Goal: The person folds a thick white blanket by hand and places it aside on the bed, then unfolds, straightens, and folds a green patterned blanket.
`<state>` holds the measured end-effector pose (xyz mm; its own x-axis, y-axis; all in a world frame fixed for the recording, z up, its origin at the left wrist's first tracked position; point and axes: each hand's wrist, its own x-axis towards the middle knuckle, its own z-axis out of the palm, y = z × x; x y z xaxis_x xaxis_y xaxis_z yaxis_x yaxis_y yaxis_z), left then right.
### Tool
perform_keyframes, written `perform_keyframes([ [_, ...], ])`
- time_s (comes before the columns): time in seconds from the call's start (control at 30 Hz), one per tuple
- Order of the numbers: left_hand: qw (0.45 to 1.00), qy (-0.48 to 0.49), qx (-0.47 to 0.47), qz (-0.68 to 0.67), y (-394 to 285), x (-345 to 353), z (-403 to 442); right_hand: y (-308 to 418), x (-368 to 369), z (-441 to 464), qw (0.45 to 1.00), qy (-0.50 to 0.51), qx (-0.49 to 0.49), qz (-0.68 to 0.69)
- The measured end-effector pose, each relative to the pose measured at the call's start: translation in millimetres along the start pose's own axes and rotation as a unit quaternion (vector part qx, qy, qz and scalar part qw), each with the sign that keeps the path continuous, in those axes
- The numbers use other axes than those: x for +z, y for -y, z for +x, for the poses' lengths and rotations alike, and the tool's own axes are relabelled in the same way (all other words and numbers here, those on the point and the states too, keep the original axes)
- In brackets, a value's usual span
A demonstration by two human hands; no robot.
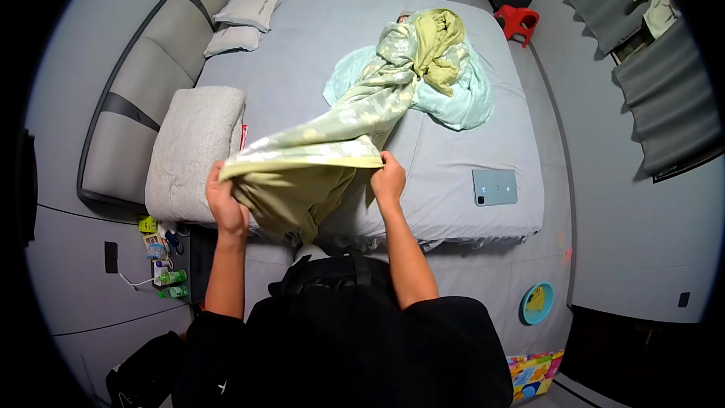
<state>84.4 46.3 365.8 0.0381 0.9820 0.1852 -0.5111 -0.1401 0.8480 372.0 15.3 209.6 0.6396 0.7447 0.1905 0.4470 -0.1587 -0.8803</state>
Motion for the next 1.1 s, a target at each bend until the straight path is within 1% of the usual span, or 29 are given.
perform_keyframes([
  [0.03,0.997,-0.025,0.011,0.065,10,-26,16,4,-5,5,0.999,0.025,0.020,-0.040],
  [0.1,0.964,-0.061,0.035,0.255,6,-25,30,21,-11,11,0.997,0.074,-0.005,0.008],
  [0.13,0.928,-0.021,0.070,0.364,4,-23,31,37,-17,12,0.995,0.096,-0.017,0.032],
  [0.17,0.878,0.019,0.104,0.467,3,-20,32,55,-25,12,0.988,0.152,-0.018,0.002],
  [0.2,0.813,0.058,0.135,0.563,3,-16,31,84,-35,10,0.977,0.208,-0.018,-0.030],
  [0.23,0.808,0.147,0.098,0.563,3,-8,25,106,-41,6,0.962,0.265,-0.018,-0.061],
  [0.27,0.762,0.218,0.179,0.583,2,9,16,118,-42,2,0.944,0.327,-0.020,-0.041],
  [0.3,0.746,0.296,0.184,0.568,6,22,9,129,-42,-3,0.921,0.388,-0.022,-0.020],
  [0.33,0.732,0.353,0.193,0.550,8,36,3,144,-43,-12,0.897,0.441,-0.027,0.010],
  [0.37,0.735,0.380,0.179,0.533,21,39,-2,154,-42,-22,0.869,0.492,-0.031,0.040],
  [0.4,0.731,0.396,0.130,0.540,33,36,-5,149,-35,-30,0.872,0.481,-0.086,0.022],
  [0.43,0.725,0.412,0.081,0.545,41,34,-8,143,-33,-31,0.873,0.476,-0.080,0.071],
  [0.5,0.766,0.378,0.074,0.515,49,33,-13,133,-33,-32,0.868,0.463,-0.066,0.168],
  [0.53,0.785,0.361,0.069,0.499,50,35,-14,130,-33,-33,0.861,0.470,-0.041,0.192],
  [0.63,0.783,0.338,-0.012,0.522,36,41,-15,131,-34,-35,0.873,0.421,-0.061,0.238],
  [0.67,0.805,0.309,0.010,0.507,38,39,-16,132,-33,-36,0.870,0.395,-0.055,0.290],
  [0.77,0.899,0.240,0.007,0.366,46,16,-11,134,-40,-32,0.919,0.333,-0.084,0.194],
  [0.8,0.925,0.192,-0.012,0.327,39,15,-9,135,-43,-32,0.924,0.335,-0.094,0.156],
  [0.83,0.954,0.131,-0.044,0.265,40,7,-6,134,-42,-34,0.924,0.330,-0.118,0.152],
  [0.87,0.971,0.091,-0.043,0.218,35,3,-3,131,-39,-36,0.923,0.325,-0.142,0.148],
  [0.9,0.983,0.049,-0.041,0.170,28,1,-1,130,-38,-37,0.921,0.320,-0.167,0.144],
  [0.93,0.993,0.017,-0.032,0.114,23,-2,2,133,-40,-41,0.931,0.314,-0.161,0.096],
  [1.0,0.999,-0.038,-0.016,0.025,14,-18,9,104,-23,-39,0.944,0.279,-0.144,0.106],
  [1.03,0.997,-0.068,-0.015,-0.012,8,-26,13,101,-18,-37,0.949,0.261,-0.136,0.111],
  [1.07,0.996,-0.085,-0.015,-0.011,1,-33,17,101,-17,-36,0.943,0.269,-0.005,0.197],
  [1.1,0.995,-0.102,-0.015,-0.010,-6,-37,19,103,-14,-33,0.937,0.248,-0.033,0.246],
])
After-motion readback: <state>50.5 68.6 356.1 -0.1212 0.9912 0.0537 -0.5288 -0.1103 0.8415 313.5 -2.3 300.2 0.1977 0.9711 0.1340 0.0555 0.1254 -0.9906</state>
